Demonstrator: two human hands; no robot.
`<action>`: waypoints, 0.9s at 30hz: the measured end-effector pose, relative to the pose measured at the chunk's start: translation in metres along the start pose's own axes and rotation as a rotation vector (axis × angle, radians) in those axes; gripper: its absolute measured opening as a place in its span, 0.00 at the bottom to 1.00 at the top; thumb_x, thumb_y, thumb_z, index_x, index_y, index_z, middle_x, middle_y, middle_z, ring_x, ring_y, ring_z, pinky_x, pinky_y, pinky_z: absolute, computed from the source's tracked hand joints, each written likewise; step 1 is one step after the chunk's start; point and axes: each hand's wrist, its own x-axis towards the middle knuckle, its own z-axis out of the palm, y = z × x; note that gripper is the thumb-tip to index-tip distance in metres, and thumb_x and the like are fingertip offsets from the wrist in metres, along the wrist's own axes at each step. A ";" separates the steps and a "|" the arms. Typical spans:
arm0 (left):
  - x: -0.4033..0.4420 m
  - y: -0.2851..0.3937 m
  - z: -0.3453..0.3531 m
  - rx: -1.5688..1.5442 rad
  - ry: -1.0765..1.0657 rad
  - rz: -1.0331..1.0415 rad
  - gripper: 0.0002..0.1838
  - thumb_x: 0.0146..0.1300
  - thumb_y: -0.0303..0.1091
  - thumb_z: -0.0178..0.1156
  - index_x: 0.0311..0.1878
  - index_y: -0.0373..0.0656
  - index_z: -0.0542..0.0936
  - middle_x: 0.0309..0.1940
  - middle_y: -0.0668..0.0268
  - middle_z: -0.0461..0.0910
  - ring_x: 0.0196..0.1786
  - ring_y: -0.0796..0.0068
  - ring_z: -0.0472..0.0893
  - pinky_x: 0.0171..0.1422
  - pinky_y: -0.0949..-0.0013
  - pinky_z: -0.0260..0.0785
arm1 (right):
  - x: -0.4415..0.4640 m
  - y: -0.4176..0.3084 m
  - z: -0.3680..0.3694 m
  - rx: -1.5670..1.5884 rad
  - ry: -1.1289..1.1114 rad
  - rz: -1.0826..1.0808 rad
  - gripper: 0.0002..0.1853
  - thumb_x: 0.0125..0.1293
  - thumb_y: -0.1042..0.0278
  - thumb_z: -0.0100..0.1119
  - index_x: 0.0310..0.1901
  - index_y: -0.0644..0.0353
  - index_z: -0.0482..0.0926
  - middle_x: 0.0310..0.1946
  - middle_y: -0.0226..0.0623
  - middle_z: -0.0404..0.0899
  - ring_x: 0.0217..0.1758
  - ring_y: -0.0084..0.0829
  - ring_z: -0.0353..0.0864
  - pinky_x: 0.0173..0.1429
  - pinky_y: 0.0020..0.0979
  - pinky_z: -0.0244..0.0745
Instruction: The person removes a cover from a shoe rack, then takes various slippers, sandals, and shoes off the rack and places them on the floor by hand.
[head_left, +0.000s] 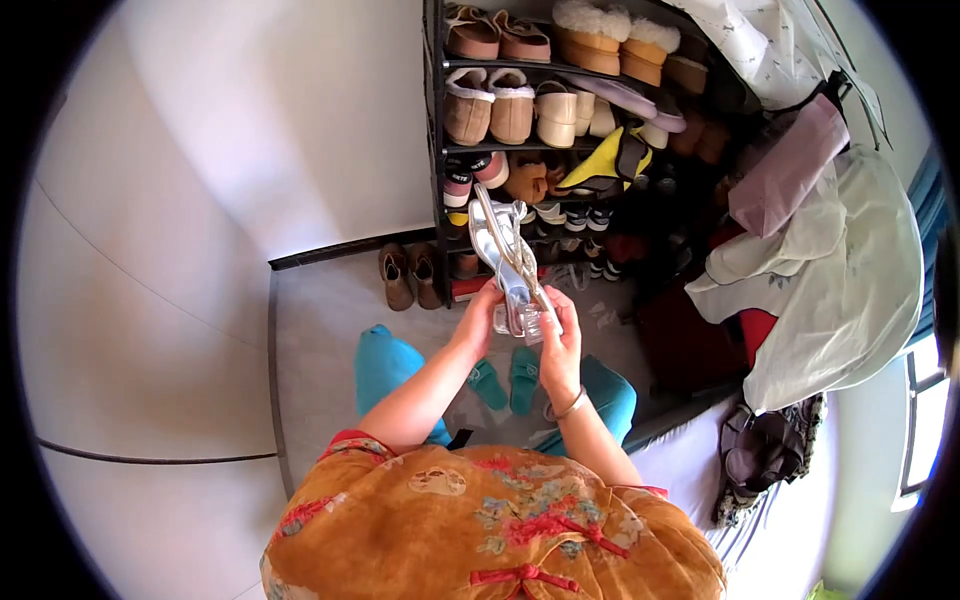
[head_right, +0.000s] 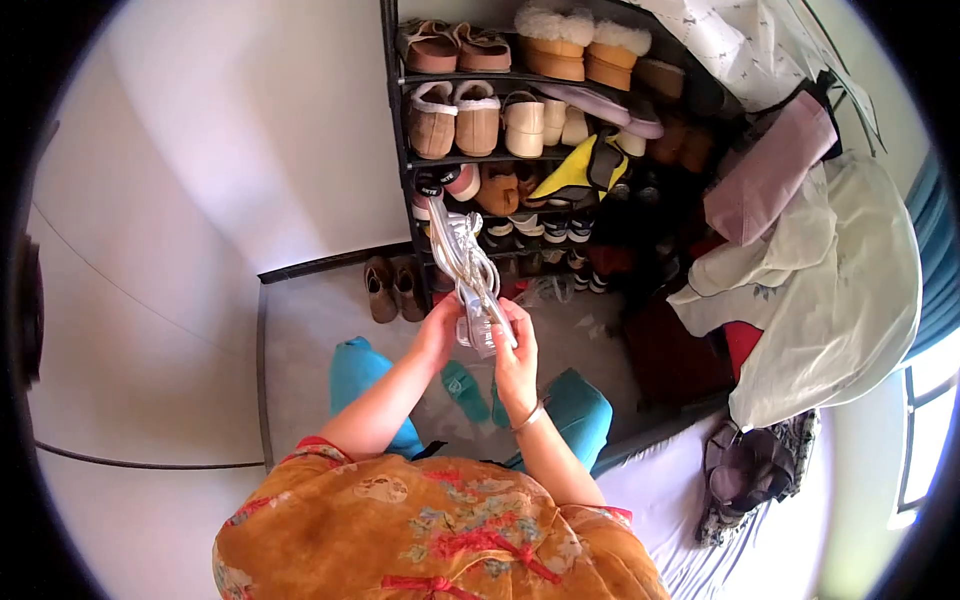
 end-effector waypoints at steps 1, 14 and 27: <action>-0.003 -0.005 0.002 0.055 -0.053 0.054 0.25 0.63 0.47 0.46 0.59 0.43 0.72 0.55 0.67 0.74 0.59 0.72 0.70 0.63 0.66 0.58 | -0.004 0.001 -0.001 -0.072 -0.019 -0.040 0.20 0.64 0.75 0.52 0.58 0.66 0.67 0.53 0.35 0.71 0.55 0.25 0.69 0.61 0.27 0.64; -0.017 -0.017 -0.040 -0.134 -0.429 -0.046 0.48 0.54 0.66 0.58 0.70 0.42 0.59 0.64 0.64 0.67 0.67 0.64 0.64 0.72 0.57 0.52 | -0.035 0.002 -0.002 -0.914 -0.133 -0.504 0.28 0.45 0.69 0.70 0.51 0.58 0.74 0.47 0.42 0.73 0.53 0.45 0.67 0.59 0.41 0.63; -0.032 0.000 -0.029 -0.253 -0.158 -0.191 0.36 0.62 0.55 0.53 0.67 0.40 0.64 0.61 0.63 0.71 0.61 0.63 0.71 0.68 0.58 0.60 | -0.022 0.021 -0.035 -0.569 0.021 -0.074 0.26 0.57 0.76 0.61 0.58 0.61 0.66 0.53 0.39 0.62 0.54 0.33 0.68 0.47 0.30 0.76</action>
